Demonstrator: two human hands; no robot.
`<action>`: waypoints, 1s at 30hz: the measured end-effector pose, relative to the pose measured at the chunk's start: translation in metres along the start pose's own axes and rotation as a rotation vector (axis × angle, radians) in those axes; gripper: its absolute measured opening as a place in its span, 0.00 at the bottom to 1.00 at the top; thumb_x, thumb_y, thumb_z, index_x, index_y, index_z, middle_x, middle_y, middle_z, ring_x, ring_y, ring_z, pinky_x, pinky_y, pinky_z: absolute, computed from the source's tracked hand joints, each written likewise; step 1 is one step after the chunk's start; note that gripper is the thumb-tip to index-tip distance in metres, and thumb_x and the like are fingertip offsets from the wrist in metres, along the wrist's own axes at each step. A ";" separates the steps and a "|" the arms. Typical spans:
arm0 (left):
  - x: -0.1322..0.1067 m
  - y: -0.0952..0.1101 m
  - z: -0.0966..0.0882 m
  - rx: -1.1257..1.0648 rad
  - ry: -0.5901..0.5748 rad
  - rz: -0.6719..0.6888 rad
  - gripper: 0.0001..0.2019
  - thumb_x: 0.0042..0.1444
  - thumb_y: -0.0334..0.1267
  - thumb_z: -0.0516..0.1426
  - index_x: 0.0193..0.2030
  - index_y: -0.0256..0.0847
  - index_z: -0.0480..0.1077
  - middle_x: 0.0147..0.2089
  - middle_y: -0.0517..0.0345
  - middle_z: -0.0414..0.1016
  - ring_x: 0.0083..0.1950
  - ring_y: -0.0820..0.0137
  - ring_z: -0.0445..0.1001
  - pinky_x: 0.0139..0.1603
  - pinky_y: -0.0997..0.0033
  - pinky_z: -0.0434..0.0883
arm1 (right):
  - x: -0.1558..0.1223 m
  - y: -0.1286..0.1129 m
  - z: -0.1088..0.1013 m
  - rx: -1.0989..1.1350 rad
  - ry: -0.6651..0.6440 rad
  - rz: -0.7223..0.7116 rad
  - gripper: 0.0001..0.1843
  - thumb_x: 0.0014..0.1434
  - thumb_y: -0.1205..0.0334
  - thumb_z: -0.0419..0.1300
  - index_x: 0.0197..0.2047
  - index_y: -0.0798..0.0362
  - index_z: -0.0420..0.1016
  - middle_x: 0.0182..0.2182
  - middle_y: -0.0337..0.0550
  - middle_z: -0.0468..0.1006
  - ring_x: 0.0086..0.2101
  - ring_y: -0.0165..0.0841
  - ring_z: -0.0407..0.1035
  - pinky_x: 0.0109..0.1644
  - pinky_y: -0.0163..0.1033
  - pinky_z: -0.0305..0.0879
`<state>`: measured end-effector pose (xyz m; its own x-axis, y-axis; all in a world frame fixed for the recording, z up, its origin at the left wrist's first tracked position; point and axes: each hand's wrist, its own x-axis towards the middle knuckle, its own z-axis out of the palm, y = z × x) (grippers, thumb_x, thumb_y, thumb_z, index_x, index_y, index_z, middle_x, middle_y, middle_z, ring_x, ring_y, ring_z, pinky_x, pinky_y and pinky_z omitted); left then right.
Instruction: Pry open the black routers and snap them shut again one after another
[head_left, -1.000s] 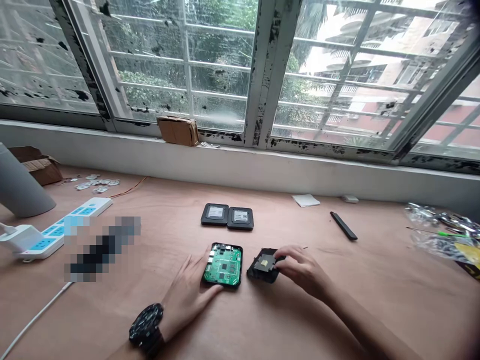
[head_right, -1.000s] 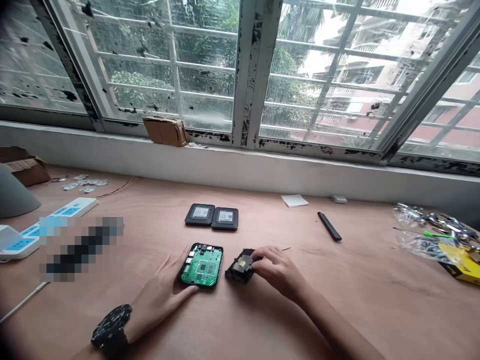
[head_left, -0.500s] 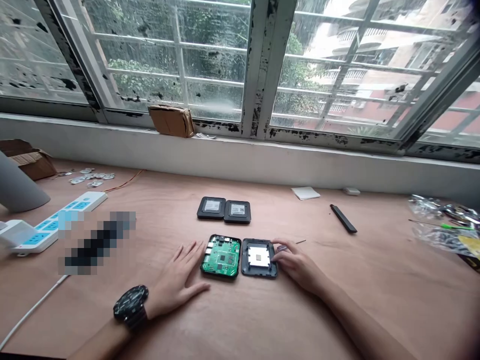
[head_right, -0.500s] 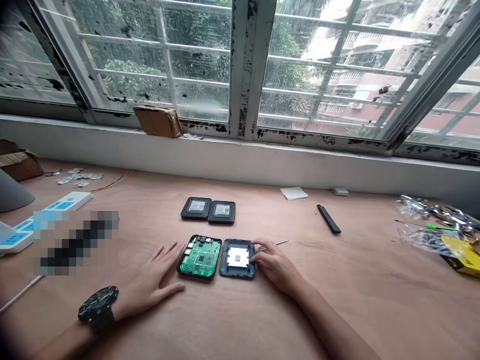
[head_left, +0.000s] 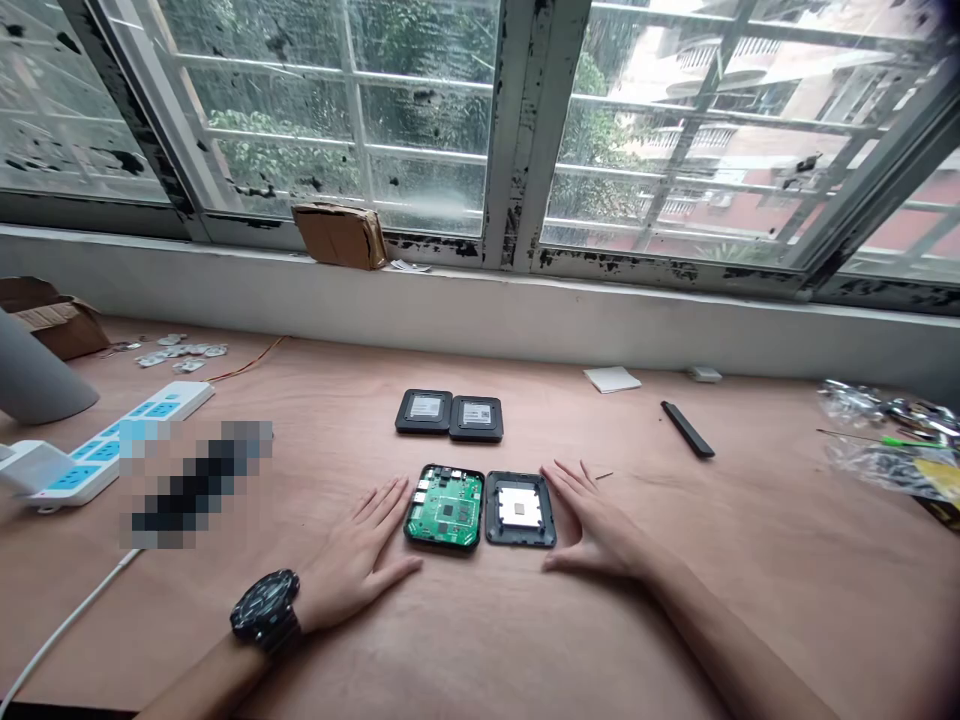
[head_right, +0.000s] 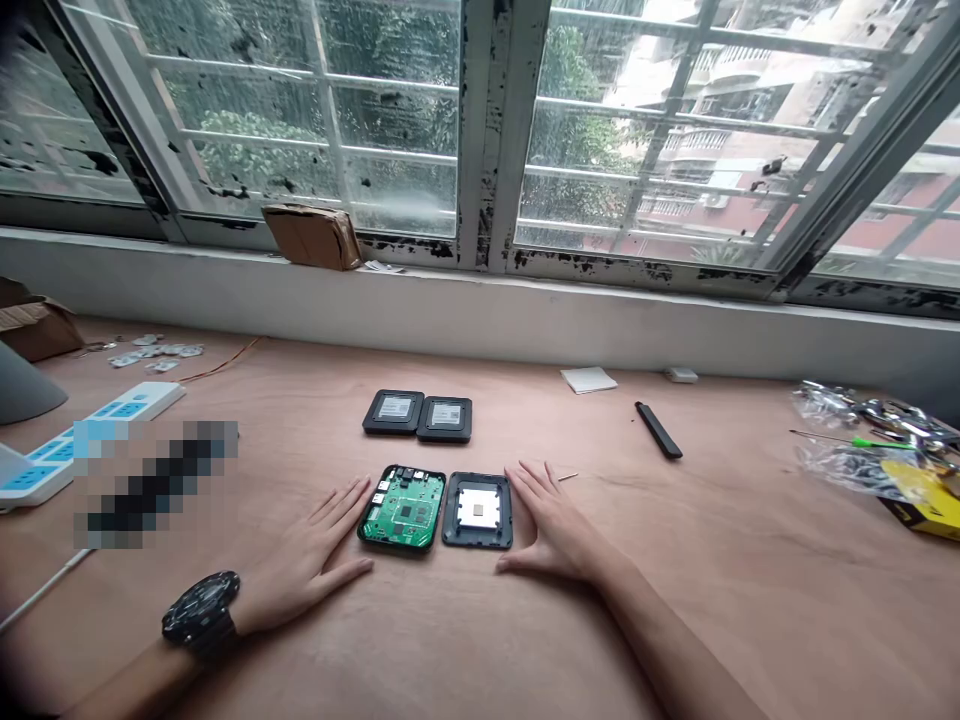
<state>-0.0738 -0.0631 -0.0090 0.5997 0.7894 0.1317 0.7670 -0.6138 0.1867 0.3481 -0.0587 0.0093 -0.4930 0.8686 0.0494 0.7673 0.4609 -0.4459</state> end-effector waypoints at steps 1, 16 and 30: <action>0.000 0.000 0.000 -0.011 -0.002 -0.006 0.45 0.68 0.60 0.52 0.78 0.47 0.30 0.79 0.52 0.36 0.78 0.51 0.46 0.76 0.48 0.53 | 0.001 0.000 0.001 -0.008 0.003 -0.005 0.68 0.46 0.29 0.69 0.78 0.50 0.40 0.75 0.54 0.47 0.73 0.57 0.35 0.75 0.64 0.35; 0.048 -0.037 -0.031 -0.495 -0.196 -0.001 0.59 0.48 0.60 0.70 0.78 0.52 0.39 0.78 0.52 0.43 0.77 0.51 0.49 0.76 0.51 0.53 | 0.005 -0.008 -0.002 0.021 0.129 -0.105 0.61 0.50 0.41 0.72 0.76 0.51 0.45 0.69 0.57 0.61 0.68 0.53 0.55 0.75 0.66 0.32; 0.074 0.007 -0.005 -0.364 -0.130 0.127 0.64 0.43 0.69 0.67 0.78 0.47 0.39 0.78 0.47 0.45 0.77 0.44 0.44 0.76 0.45 0.46 | 0.003 0.006 0.002 0.737 0.487 -0.043 0.50 0.53 0.32 0.64 0.72 0.46 0.55 0.58 0.54 0.71 0.59 0.54 0.67 0.65 0.61 0.61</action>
<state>-0.0254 -0.0085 0.0067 0.7261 0.6853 0.0558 0.5683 -0.6438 0.5125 0.3503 -0.0534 0.0053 -0.1566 0.9117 0.3799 0.2094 0.4066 -0.8893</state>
